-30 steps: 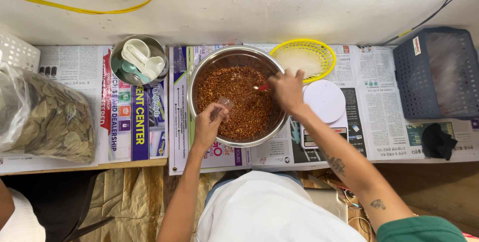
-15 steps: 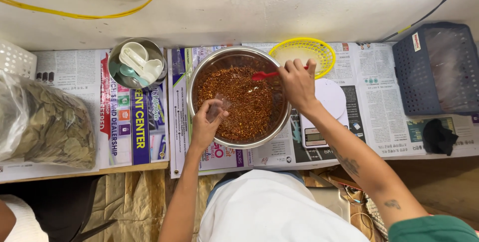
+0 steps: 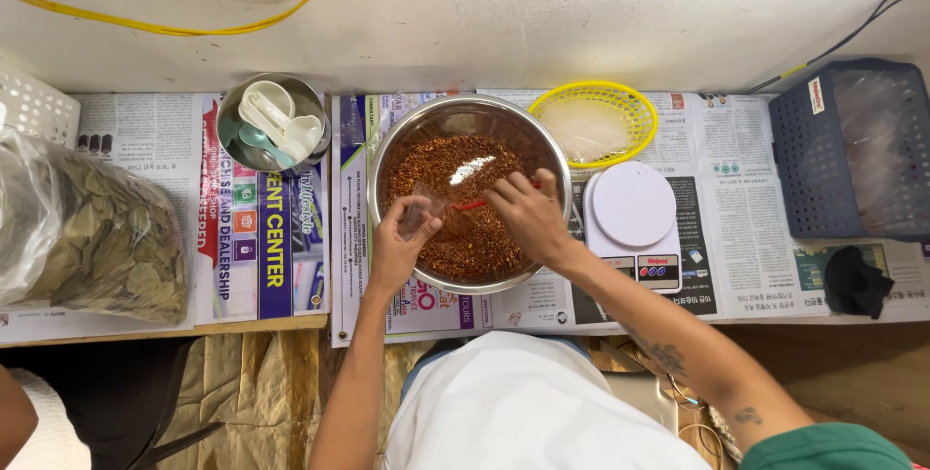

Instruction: Portioning and weighing seeds from a large bowl into small plastic bags using a spoon

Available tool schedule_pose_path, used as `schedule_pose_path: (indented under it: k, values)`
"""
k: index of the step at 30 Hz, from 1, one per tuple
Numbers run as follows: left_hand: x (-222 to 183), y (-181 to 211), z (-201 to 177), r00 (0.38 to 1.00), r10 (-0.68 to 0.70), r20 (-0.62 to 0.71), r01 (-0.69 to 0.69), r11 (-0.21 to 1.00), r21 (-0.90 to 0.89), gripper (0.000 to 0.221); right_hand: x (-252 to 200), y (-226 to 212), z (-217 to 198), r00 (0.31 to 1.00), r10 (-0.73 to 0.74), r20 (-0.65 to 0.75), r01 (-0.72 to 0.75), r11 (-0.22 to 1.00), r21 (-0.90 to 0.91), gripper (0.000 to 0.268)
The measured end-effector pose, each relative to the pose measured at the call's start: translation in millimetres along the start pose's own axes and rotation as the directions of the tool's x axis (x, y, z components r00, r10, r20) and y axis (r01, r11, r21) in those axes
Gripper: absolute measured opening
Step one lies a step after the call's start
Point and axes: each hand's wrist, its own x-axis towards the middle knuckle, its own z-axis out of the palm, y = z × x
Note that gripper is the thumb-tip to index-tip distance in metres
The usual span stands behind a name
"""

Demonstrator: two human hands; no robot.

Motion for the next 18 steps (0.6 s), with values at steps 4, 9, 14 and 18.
schedule_pose_path:
  k: [4, 9, 14, 18]
  values:
    - [2, -2, -1, 1.000, 0.010, 0.006, -0.010, 1.000, -0.008, 0.039, 8, 51, -9, 0.996, 0.005, -0.085, -0.018, 0.988, -0.155, 0.020]
    - [1, 0, -2, 0.999, 0.035, 0.024, -0.034, 0.997, -0.065, 0.037, 10, 72, 28, 0.980, 0.200, 0.003, -0.193, 0.947, -0.257, 0.015]
    - [3, -2, -9, 1.000, 0.018, -0.024, -0.023, 0.979, -0.200, 0.035, -12, 4, 35, 0.988, 0.144, 0.060, -0.144, 0.989, -0.014, 0.017]
    - [2, -5, -12, 0.998, 0.030, -0.053, -0.044, 0.957, -0.287, 0.035, -19, 21, 25, 0.978, 0.153, 0.141, -0.141, 0.986, -0.089, 0.015]
